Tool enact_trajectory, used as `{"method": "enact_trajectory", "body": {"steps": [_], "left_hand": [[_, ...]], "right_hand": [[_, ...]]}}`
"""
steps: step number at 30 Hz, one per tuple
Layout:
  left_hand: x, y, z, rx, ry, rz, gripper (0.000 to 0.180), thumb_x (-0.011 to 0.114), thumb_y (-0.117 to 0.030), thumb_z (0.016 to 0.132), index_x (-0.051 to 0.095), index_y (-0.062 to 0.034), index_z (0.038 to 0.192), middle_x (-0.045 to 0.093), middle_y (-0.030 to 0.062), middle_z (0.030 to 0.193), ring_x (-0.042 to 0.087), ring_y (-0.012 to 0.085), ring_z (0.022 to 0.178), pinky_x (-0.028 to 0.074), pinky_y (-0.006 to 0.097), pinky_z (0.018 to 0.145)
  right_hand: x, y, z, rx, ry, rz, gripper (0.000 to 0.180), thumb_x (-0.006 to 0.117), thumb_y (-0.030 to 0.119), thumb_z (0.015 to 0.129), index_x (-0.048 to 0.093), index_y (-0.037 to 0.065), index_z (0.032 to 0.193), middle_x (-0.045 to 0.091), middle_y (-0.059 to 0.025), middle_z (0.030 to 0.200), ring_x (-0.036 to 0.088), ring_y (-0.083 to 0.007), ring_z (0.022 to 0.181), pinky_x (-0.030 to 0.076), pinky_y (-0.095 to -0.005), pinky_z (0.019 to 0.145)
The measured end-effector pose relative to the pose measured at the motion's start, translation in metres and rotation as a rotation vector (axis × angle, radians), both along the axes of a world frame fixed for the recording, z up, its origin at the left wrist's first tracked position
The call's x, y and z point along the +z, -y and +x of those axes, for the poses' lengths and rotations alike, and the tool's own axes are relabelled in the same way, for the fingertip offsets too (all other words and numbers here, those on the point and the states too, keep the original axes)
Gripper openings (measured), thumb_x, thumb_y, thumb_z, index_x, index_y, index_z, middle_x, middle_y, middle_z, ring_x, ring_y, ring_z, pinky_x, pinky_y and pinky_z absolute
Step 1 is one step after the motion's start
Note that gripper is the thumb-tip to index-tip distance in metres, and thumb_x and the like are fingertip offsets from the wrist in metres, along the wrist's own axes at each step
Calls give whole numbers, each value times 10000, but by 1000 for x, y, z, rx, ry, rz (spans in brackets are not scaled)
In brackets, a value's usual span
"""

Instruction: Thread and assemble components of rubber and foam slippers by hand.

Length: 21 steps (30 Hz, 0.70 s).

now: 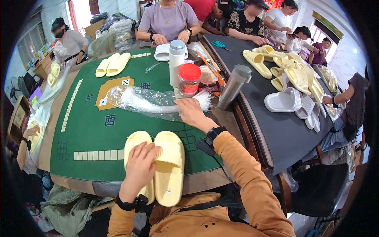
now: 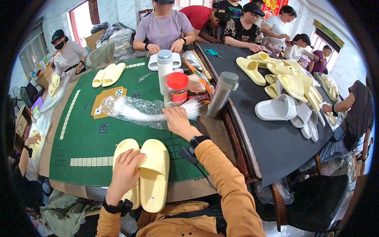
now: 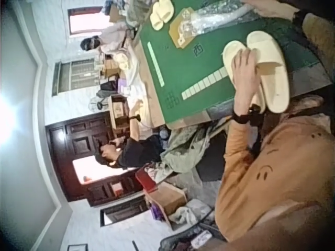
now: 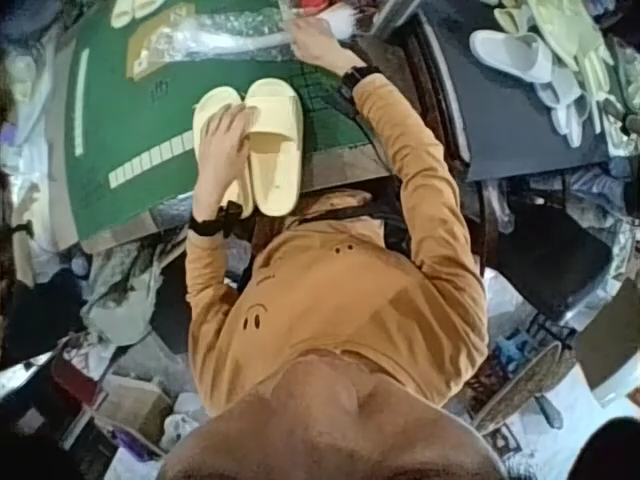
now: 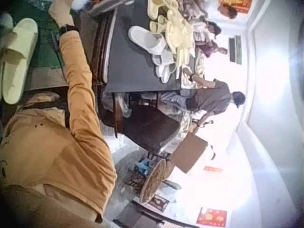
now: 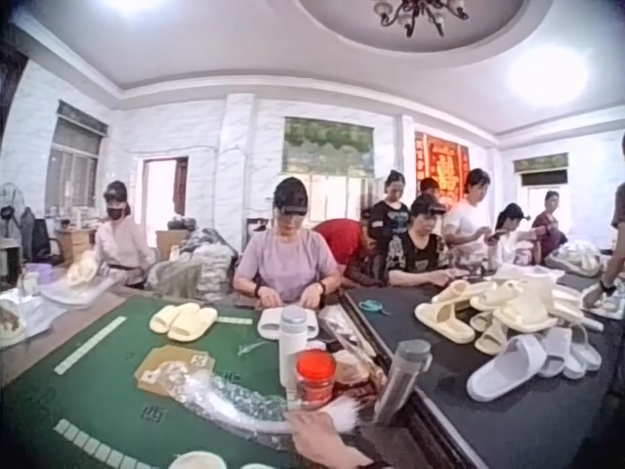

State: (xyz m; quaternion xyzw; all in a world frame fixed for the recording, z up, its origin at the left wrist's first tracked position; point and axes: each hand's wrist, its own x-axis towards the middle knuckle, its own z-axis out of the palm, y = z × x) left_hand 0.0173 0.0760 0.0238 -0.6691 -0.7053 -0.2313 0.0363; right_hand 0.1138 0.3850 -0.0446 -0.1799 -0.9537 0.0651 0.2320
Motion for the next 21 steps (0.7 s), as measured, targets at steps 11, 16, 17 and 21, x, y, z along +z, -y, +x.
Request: {"method": "enact_trajectory", "body": {"steps": [11, 16, 17, 21], "left_hand": [[6, 56, -93, 210, -46, -117, 564, 593, 63, 739, 561, -95, 1279, 587, 129, 1297, 469, 352, 1304, 342, 478, 1119], [2, 78, -141, 368, -221, -165, 636, 548, 73, 768, 532, -120, 1374, 573, 131, 1326, 465, 330, 1317, 308, 494, 1130], [0, 80, -153, 373, -250, -162, 650, 548, 79, 764, 534, -124, 1381, 577, 131, 1318, 469, 329, 1311, 315, 495, 1120], [1, 103, -193, 419, -324, -162, 687, 531, 120, 736, 559, -137, 1373, 596, 129, 1298, 504, 334, 1267, 347, 481, 1090]], "right_hand": [[1, 12, 2, 6, 1, 36, 203, 588, 26, 765, 620, 87, 956, 575, -143, 1009, 570, -358, 1017, 436, -480, 877], [-4, 14, 5, 37, -19, 40, 174, 565, 29, 781, 602, 61, 948, 577, -157, 983, 584, -366, 981, 456, -484, 844], [-5, 13, 8, 46, -12, 50, 178, 567, 31, 775, 598, 58, 948, 580, -154, 969, 587, -361, 982, 459, -487, 843], [0, 21, 12, 51, 75, 61, 223, 584, 56, 744, 595, 55, 967, 608, -138, 948, 601, -347, 960, 467, -488, 832]]}}
